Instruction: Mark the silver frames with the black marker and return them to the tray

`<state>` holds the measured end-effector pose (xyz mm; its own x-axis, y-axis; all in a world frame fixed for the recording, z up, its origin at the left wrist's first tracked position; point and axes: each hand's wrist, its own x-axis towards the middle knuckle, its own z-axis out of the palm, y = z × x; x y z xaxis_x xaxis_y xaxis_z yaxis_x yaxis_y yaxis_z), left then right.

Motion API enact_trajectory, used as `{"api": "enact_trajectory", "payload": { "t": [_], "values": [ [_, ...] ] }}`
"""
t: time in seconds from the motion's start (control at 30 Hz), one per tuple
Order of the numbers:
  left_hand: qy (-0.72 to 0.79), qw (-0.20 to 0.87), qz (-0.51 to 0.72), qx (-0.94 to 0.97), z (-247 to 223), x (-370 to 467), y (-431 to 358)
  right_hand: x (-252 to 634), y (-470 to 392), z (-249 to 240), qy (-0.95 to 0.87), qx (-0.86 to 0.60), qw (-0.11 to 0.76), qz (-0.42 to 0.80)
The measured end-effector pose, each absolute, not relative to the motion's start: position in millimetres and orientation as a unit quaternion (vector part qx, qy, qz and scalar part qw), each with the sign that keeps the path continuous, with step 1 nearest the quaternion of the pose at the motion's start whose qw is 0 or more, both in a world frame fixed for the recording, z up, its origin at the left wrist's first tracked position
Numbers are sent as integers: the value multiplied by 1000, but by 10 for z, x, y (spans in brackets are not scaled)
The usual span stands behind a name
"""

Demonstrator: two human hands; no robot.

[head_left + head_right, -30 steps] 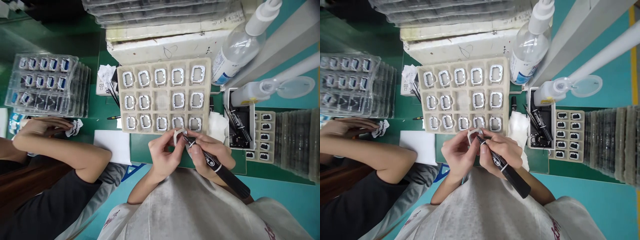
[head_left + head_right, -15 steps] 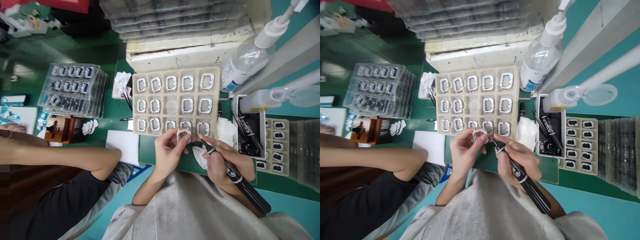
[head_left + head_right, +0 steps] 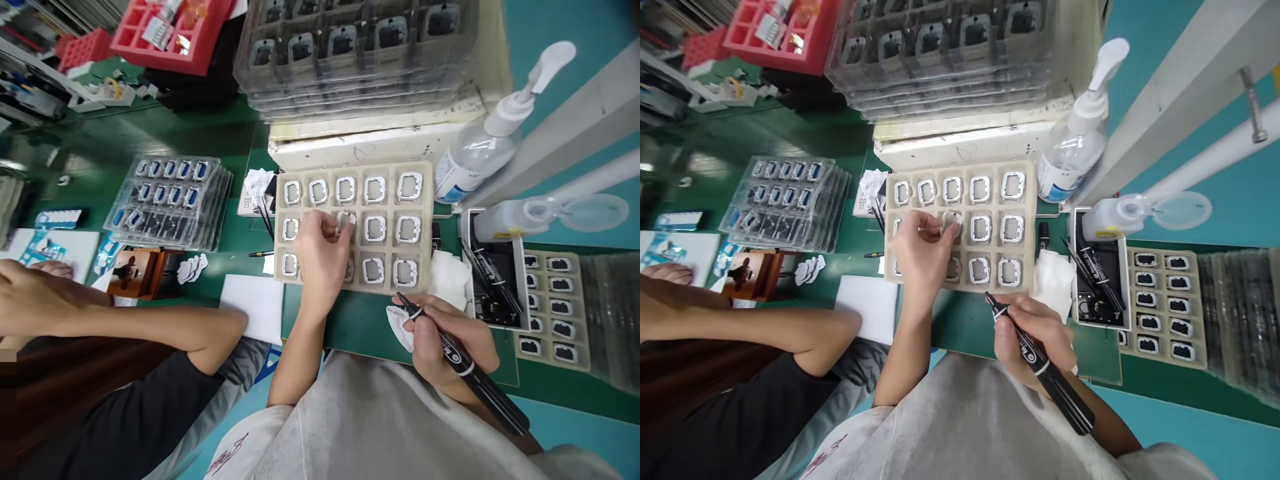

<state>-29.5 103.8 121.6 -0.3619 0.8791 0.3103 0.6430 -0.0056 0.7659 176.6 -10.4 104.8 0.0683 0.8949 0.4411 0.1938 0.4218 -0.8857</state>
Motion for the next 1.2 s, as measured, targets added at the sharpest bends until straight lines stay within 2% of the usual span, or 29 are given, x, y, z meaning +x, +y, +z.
{"api": "enact_trajectory", "payload": {
  "t": [0.3,0.57,0.73,0.93,1.2],
  "values": [
    [667,56,386,635,1306,-367,972,1624,3,1009,-586,-400,680,186],
    [665,62,309,677,1201,-67,1013,1679,-21,1038,-620,-383,649,219],
    [666,88,311,672,1223,-51,986,1666,-8,1037,-614,-371,663,214],
    [666,94,334,660,1211,-37,966,1677,-43,1053,-609,-396,638,255],
    [642,81,345,680,1234,-44,983,1638,-19,1034,-601,-391,662,220]
  ]
}}
